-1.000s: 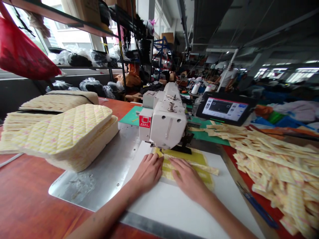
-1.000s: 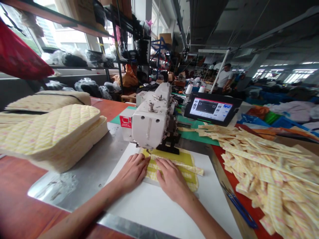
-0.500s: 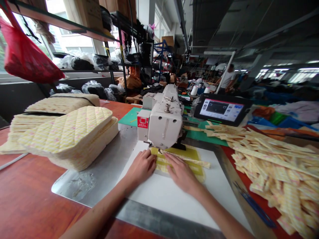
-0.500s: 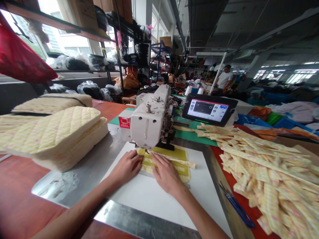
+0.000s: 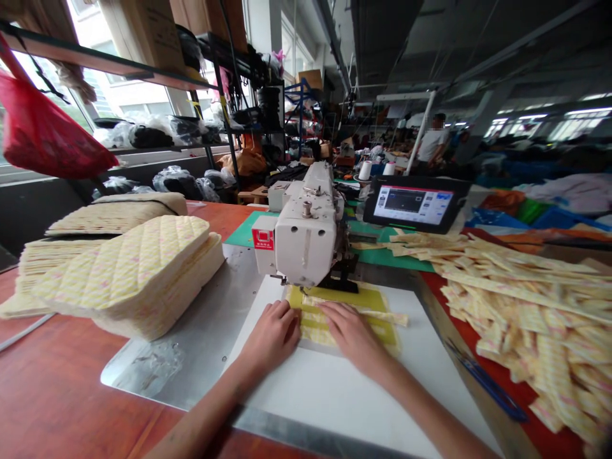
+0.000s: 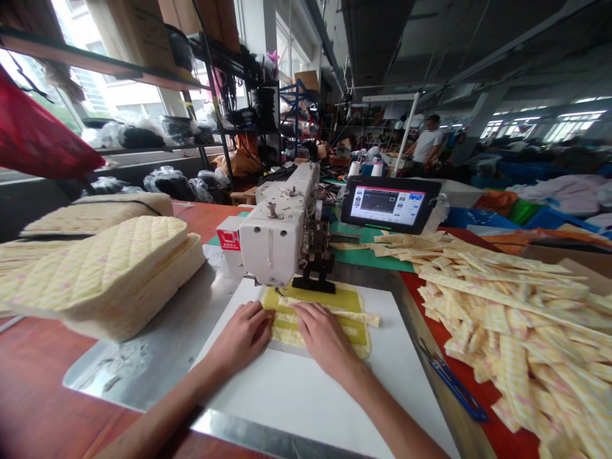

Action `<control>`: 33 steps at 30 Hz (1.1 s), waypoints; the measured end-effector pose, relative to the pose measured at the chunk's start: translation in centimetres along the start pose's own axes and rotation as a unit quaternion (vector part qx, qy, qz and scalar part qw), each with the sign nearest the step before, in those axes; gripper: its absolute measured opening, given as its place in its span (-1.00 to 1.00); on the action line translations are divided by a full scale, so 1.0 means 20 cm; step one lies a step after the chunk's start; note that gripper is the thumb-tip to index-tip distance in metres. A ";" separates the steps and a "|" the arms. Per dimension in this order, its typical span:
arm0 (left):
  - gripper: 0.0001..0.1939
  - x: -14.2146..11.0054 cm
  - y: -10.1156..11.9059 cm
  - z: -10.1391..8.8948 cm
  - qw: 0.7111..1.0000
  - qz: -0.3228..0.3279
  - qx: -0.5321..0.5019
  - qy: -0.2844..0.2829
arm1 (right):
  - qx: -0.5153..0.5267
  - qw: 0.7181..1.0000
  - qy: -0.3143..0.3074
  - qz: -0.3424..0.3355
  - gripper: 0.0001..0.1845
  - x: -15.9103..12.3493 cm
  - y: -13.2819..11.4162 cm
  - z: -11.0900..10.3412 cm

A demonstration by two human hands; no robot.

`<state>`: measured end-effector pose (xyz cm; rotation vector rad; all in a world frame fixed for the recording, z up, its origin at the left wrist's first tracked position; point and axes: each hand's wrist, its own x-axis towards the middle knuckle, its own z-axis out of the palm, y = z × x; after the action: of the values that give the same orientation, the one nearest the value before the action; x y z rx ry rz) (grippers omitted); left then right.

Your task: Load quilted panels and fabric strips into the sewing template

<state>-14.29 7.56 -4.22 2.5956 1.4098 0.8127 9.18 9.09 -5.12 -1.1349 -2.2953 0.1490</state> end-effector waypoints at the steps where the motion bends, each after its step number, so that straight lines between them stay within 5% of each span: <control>1: -0.77 0.01 0.01 0.01 1.000 0.002 0.001 0.000 | -0.012 1.000 0.008 0.009 -0.59 -0.01 0.04 -0.02; 8: -0.77 -0.04 0.05 0.01 0.996 0.064 0.022 0.053 | -0.150 0.988 0.030 0.021 -0.74 -0.15 0.31 -0.21; 14: -0.66 -0.14 0.27 -0.01 0.996 0.087 -0.022 0.030 | -0.262 0.965 0.022 -0.017 -0.82 -0.22 0.37 -0.32; 20: -0.71 -0.12 0.40 0.01 0.979 0.007 -0.206 -0.007 | -0.252 0.967 0.043 -0.007 -0.85 -0.20 0.25 -0.32; 26: -0.79 0.01 0.36 0.16 0.860 -0.196 -0.469 0.054 | -0.147 0.988 0.036 0.004 -0.85 -0.10 0.01 -0.21; 29: -0.68 0.05 0.30 0.19 0.818 -0.225 -0.521 0.093 | -0.106 0.993 0.052 0.009 -0.88 -0.04 -0.09 -0.11; 33: -0.68 0.02 0.26 0.16 0.819 -0.232 -0.505 0.142 | 0.044 0.994 0.096 0.009 -0.83 0.02 -0.18 0.00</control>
<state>-8.63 5.50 -5.14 1.3059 1.0968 1.3831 6.55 7.09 -3.71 -1.0777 -2.0902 0.1406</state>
